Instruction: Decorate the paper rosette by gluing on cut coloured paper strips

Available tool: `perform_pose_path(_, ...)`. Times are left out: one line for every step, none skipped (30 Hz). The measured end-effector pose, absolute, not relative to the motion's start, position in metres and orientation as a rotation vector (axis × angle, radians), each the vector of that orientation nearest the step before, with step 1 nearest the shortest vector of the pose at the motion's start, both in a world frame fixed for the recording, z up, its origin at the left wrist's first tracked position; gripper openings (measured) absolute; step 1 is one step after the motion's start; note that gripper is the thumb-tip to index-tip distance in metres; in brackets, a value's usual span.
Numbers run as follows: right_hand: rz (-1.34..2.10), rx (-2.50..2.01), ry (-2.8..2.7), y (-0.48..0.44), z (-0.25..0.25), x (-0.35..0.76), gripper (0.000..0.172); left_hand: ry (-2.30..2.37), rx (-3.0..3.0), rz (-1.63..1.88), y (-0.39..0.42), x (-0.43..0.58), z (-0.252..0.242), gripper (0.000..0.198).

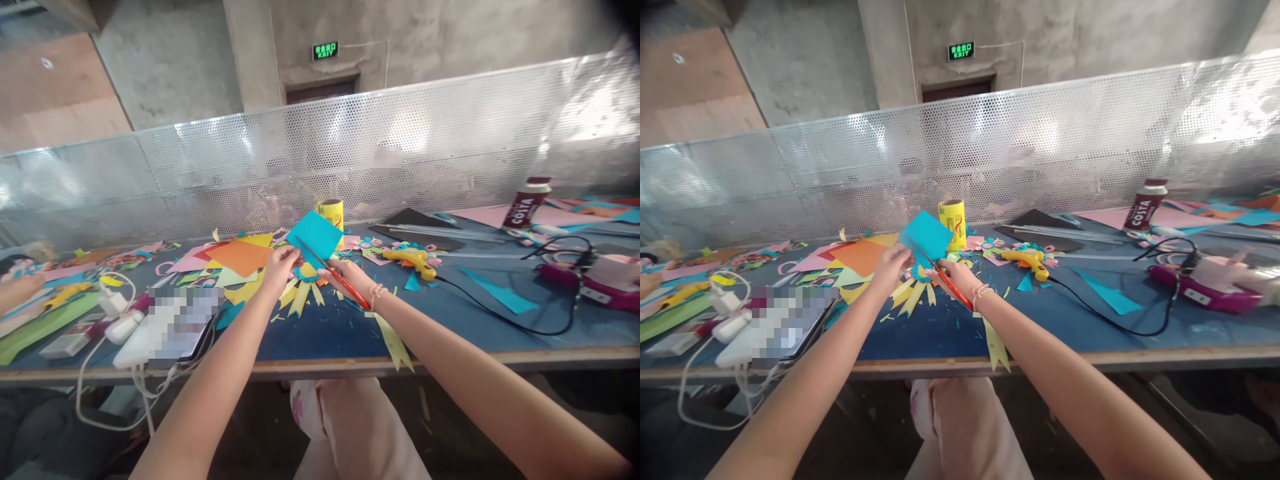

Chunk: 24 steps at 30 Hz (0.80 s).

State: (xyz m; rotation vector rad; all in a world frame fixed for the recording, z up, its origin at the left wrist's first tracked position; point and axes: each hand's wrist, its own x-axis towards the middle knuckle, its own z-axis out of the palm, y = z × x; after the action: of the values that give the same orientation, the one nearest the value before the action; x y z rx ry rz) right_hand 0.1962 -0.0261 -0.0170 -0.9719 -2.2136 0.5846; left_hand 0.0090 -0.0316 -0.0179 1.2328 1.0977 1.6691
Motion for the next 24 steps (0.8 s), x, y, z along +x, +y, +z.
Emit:
perform_pose_path(0.568, -0.978, -2.212, -0.0263, -0.017, 0.196, 0.049, 1.096, 1.235, 1.662, -0.032, 0.0091, -0.0175, 0.033)
perform_pose_path(0.561, -0.982, -2.212, -0.0266, -0.0169, 0.1959, 0.049, 1.098, 1.232, 1.656, -0.0324, 0.0091, -0.0171, 0.034)
perform_pose_path(0.568, -0.986, -2.211, -0.027, -0.0167, 0.196, 0.049, 1.101, 1.227, 1.65, -0.0327, 0.0092, -0.0168, 0.035)
perform_pose_path(0.584, -0.989, -2.209, -0.0276, -0.0164, 0.1962, 0.049, 1.103, 1.218, 1.644, -0.0329, 0.0092, -0.0165, 0.035)
perform_pose_path(0.602, -0.984, -2.208, -0.0281, -0.0161, 0.1965, 0.049, 1.105, 1.208, 1.643, -0.0331, 0.0092, -0.0163, 0.036)
perform_pose_path(0.618, -0.971, -2.21, -0.0286, -0.0158, 0.1969, 0.049, 1.106, 1.2, 1.641, -0.033, 0.0092, -0.0162, 0.036)
perform_pose_path(0.625, -0.947, -2.212, -0.0291, -0.0154, 0.1974, 0.049, 1.104, 1.197, 1.639, -0.0329, 0.0091, -0.0164, 0.036)
perform_pose_path(0.623, -0.916, -2.214, -0.0296, -0.0151, 0.1979, 0.049, 1.1, 1.197, 1.636, -0.0326, 0.0091, -0.0166, 0.036)
perform_pose_path(0.618, -0.885, -2.216, -0.0301, -0.0148, 0.1985, 0.049, 1.096, 1.201, 1.632, -0.0322, 0.009, -0.017, 0.036)
perform_pose_path(0.619, -0.863, -2.219, -0.0306, -0.0145, 0.199, 0.048, 1.094, 1.207, 1.628, -0.0317, 0.0089, -0.0174, 0.037)
perform_pose_path(0.628, -0.851, -2.221, -0.0311, -0.0142, 0.1996, 0.048, 1.095, 1.212, 1.621, -0.0312, 0.0089, -0.0179, 0.037)
perform_pose_path(0.642, -0.848, -2.223, -0.0316, -0.0139, 0.2001, 0.048, 1.098, 1.211, 1.615, -0.0307, 0.009, -0.0183, 0.037)
perform_pose_path(0.66, -0.849, -2.225, -0.0322, -0.0136, 0.2005, 0.048, 1.105, 1.204, 1.613, -0.0303, 0.0091, -0.0186, 0.037)
perform_pose_path(0.68, -0.853, -2.226, -0.0326, -0.0134, 0.2009, 0.048, 1.112, 1.195, 1.611, -0.03, 0.0094, -0.0188, 0.037)
perform_pose_path(0.698, -0.854, -2.227, -0.033, -0.0132, 0.2012, 0.048, 1.113, 1.187, 1.609, -0.0299, 0.0098, -0.0188, 0.038)
perform_pose_path(0.713, -0.855, -2.228, -0.0332, -0.0131, 0.2014, 0.048, 1.105, 1.182, 1.61, -0.03, 0.0102, -0.0187, 0.038)
perform_pose_path(0.724, -0.859, -2.228, -0.0334, -0.013, 0.2015, 0.048, 1.089, 1.18, 1.615, -0.0302, 0.0106, -0.0185, 0.038)
perform_pose_path(0.73, -0.865, -2.23, -0.0334, -0.0129, 0.2016, 0.049, 1.07, 1.181, 1.622, -0.0305, 0.0111, -0.0182, 0.039)
perform_pose_path(0.732, -0.871, -2.233, -0.0333, -0.0127, 0.2016, 0.049, 1.051, 1.184, 1.627, -0.0308, 0.0115, -0.0178, 0.039)
perform_pose_path(0.731, -0.877, -2.237, -0.0332, -0.0125, 0.2016, 0.05, 1.036, 1.186, 1.631, -0.0312, 0.0118, -0.0174, 0.039)
perform_pose_path(0.721, -0.881, -2.241, -0.033, -0.0122, 0.2015, 0.051, 1.027, 1.186, 1.632, -0.0316, 0.012, -0.017, 0.039)
perform_pose_path(0.706, -0.883, -2.246, -0.033, -0.0118, 0.2015, 0.051, 1.022, 1.187, 1.631, -0.032, 0.0121, -0.0166, 0.039)
perform_pose_path(0.69, -0.882, -2.251, -0.033, -0.0114, 0.2015, 0.052, 1.02, 1.189, 1.628, -0.0324, 0.0122, -0.0162, 0.038)
perform_pose_path(0.678, -0.88, -2.256, -0.0332, -0.0109, 0.2015, 0.052, 1.018, 1.191, 1.625, -0.0328, 0.0122, -0.0158, 0.038)
